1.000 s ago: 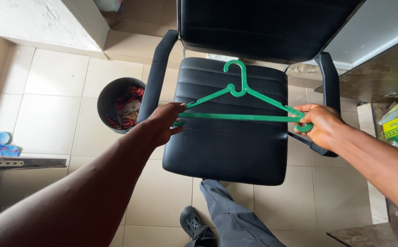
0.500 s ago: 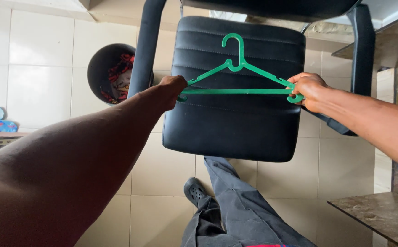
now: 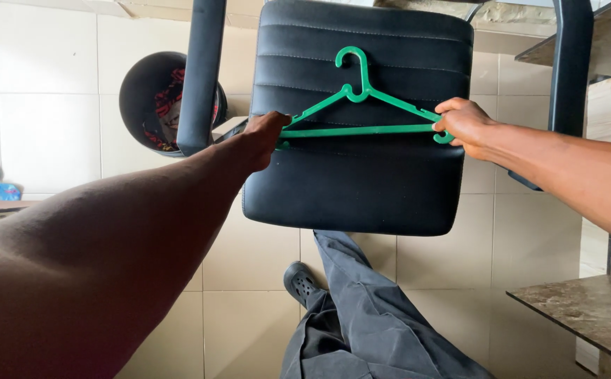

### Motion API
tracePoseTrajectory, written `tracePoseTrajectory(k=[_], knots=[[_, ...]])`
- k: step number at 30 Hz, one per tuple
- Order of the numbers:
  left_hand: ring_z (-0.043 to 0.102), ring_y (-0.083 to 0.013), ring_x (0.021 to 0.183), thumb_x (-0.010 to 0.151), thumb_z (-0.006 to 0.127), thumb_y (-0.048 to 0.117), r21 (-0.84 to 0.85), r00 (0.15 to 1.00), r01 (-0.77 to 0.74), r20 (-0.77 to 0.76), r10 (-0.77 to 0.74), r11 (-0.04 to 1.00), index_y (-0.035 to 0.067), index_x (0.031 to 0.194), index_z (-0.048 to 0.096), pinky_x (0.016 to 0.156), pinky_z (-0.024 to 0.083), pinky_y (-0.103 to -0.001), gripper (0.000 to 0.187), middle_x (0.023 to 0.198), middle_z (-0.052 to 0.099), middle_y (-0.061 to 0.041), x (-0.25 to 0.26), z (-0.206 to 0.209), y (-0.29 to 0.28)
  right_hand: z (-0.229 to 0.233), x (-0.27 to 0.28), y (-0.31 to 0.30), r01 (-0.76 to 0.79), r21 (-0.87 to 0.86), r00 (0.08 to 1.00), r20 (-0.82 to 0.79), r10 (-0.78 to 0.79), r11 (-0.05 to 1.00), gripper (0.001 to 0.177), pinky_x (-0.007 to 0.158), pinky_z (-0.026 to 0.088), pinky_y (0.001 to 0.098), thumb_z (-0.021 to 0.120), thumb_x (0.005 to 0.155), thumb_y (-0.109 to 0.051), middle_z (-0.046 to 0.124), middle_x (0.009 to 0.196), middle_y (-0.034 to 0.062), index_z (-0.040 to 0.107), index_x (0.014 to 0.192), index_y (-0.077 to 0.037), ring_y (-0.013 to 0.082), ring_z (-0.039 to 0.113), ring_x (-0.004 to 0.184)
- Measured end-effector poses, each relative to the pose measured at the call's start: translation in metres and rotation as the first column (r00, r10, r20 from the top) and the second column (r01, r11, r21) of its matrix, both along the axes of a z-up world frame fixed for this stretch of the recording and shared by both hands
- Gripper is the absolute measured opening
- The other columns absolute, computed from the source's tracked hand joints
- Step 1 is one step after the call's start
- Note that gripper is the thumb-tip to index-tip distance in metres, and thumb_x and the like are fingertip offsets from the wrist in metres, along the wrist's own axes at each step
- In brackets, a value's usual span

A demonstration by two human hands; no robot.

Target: The person turns a pair of brown trousers inside out, then places them on a green hanger and hangs them in a wardrobe. The person then picks up a patterned cloth from a bucket and folds it on a chair.

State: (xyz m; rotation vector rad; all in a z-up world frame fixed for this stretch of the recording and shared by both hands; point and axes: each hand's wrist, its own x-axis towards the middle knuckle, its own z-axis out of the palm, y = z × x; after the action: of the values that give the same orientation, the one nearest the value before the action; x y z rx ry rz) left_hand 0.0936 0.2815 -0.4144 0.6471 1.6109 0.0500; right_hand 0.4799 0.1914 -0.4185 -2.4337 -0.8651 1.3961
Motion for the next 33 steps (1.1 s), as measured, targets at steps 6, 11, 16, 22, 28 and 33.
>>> tracePoseTrajectory(k=[6,11,16,22,28,33], knots=[[0.049,-0.033,0.127,0.094,0.063,0.041,0.06,0.999,0.022,0.026,-0.023,0.998,0.011,0.136,0.058,0.107,0.039,-0.052,0.052,0.138,0.051,-0.019,0.01,0.034,0.001,0.018,-0.009,-0.001,0.017,0.0,1.0,0.01,-0.017,1.0,0.056,0.108,0.043,0.052,0.066,0.092,-0.01,0.05,0.148,0.0164,0.052,0.146,-0.011,0.0338,0.045,0.141],[0.058,-0.0314,0.123,0.094,0.061,0.042,0.154,0.976,-0.146,0.182,0.117,0.977,0.011,0.137,0.054,0.108,0.046,-0.048,0.053,0.138,0.056,-0.012,0.018,0.085,0.018,0.067,-0.029,0.016,0.118,0.156,0.985,-0.145,-0.095,0.981,0.043,0.098,0.049,0.0488,0.064,0.092,-0.01,0.057,0.133,0.0117,0.058,0.134,-0.007,0.0274,0.054,0.127],[0.066,-0.025,0.116,0.098,0.056,0.041,0.304,0.798,-0.315,0.597,0.077,0.899,0.006,0.132,0.055,0.096,0.051,-0.038,0.049,0.126,0.066,-0.009,0.017,0.166,0.061,0.174,-0.052,0.051,0.215,0.396,0.923,-0.381,-0.053,0.893,0.029,0.085,0.053,0.0422,0.061,0.095,-0.009,0.06,0.115,0.01,0.061,0.123,-0.004,0.0224,0.061,0.108],[0.069,-0.0229,0.104,0.099,0.059,0.039,0.371,0.675,-0.432,0.737,0.023,0.822,0.007,0.115,0.056,0.089,0.053,-0.037,0.036,0.107,0.066,-0.009,-0.002,0.281,0.073,0.293,-0.106,0.083,0.237,0.541,0.891,-0.451,0.041,0.807,0.025,0.085,0.053,0.0397,0.059,0.095,-0.011,0.064,0.111,0.0104,0.061,0.119,-0.004,0.0231,0.065,0.103],[0.071,-0.0217,0.101,0.095,0.061,0.042,0.446,0.699,-0.485,0.715,0.028,0.752,0.007,0.113,0.06,0.088,0.054,-0.036,0.039,0.103,0.068,-0.007,-0.042,0.34,0.06,0.368,-0.169,0.101,0.175,0.659,0.872,-0.448,0.196,0.731,0.027,0.086,0.053,0.038,0.059,0.094,-0.014,0.065,0.109,0.0106,0.061,0.12,-0.004,0.0214,0.064,0.101],[0.07,-0.0212,0.101,0.095,0.061,0.042,0.484,0.689,-0.533,0.724,0.024,0.694,0.007,0.118,0.06,0.088,0.053,-0.036,0.041,0.105,0.069,-0.007,-0.091,0.365,0.055,0.406,-0.228,0.104,0.119,0.705,0.861,-0.424,0.28,0.7,0.028,0.086,0.053,0.0375,0.059,0.094,-0.015,0.064,0.108,0.0102,0.062,0.12,-0.005,0.0213,0.064,0.1]])
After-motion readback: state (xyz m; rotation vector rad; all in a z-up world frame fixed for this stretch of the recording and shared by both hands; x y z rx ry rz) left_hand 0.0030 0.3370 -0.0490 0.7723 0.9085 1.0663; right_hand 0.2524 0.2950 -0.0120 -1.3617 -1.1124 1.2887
